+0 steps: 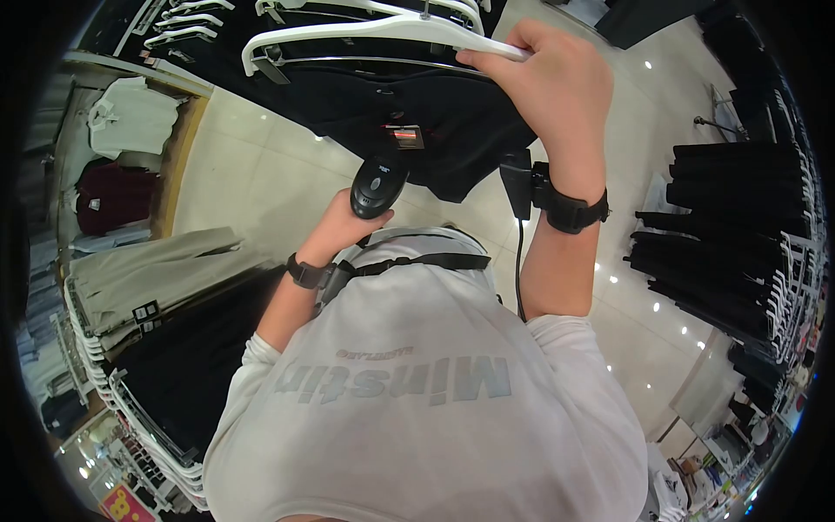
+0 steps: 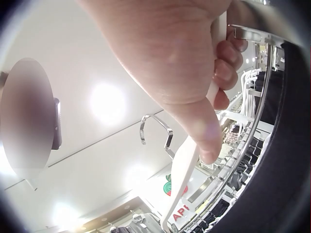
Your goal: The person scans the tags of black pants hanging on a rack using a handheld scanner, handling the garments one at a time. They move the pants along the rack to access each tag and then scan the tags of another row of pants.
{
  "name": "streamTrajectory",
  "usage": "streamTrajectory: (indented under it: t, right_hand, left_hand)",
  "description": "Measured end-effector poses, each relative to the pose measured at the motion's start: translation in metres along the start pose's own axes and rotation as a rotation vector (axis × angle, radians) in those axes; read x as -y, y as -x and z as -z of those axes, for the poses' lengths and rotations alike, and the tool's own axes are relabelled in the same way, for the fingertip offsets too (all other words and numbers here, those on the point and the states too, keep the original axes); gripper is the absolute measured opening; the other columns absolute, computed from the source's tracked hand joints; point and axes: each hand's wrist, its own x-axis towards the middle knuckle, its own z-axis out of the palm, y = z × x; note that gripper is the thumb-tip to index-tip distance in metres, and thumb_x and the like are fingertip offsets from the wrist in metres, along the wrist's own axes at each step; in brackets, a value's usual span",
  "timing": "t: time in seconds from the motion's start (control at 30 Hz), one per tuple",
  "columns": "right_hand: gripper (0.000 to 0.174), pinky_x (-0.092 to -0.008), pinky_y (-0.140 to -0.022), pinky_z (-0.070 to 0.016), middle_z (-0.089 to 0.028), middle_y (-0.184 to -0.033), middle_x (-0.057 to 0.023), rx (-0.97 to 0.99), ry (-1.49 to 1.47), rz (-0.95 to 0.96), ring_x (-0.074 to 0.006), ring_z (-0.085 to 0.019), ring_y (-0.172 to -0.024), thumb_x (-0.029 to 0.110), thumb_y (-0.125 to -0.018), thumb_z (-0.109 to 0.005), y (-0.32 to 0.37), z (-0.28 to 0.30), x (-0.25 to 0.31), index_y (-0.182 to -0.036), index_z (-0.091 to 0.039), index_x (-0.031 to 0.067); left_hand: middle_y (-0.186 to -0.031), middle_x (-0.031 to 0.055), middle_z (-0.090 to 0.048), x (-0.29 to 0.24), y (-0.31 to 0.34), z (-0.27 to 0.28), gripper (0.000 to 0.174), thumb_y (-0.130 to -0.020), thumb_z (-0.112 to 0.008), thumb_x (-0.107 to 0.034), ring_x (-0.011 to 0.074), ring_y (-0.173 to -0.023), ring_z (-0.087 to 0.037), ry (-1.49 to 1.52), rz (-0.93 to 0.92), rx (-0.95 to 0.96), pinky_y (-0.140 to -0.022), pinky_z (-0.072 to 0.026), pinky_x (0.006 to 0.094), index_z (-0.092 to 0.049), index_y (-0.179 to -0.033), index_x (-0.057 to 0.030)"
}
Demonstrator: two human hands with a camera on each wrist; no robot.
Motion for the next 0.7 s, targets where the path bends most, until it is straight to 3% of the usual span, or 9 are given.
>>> streamTrajectory:
  t: [0.7]
  right_hand:
    - [0.050,-0.0338,-0.050,-0.0384,-0.054,-0.053,-0.0025,0.010,0.059,-0.039,-0.0213,-0.053,-0.050,0.056,-0.066,-0.084,0.004,-0.001,0.010,-0.067,-0.067,0.0093]
  left_hand:
    - [-0.078,0.0098,-0.070,0.011,-0.002,0.013,0.025,-0.081,-0.077,-0.019,0.0174,-0.071,-0.063,0.072,-0.068,0.022,-0.071,-0.0516,0.0348,-0.067,-0.090,0.0014]
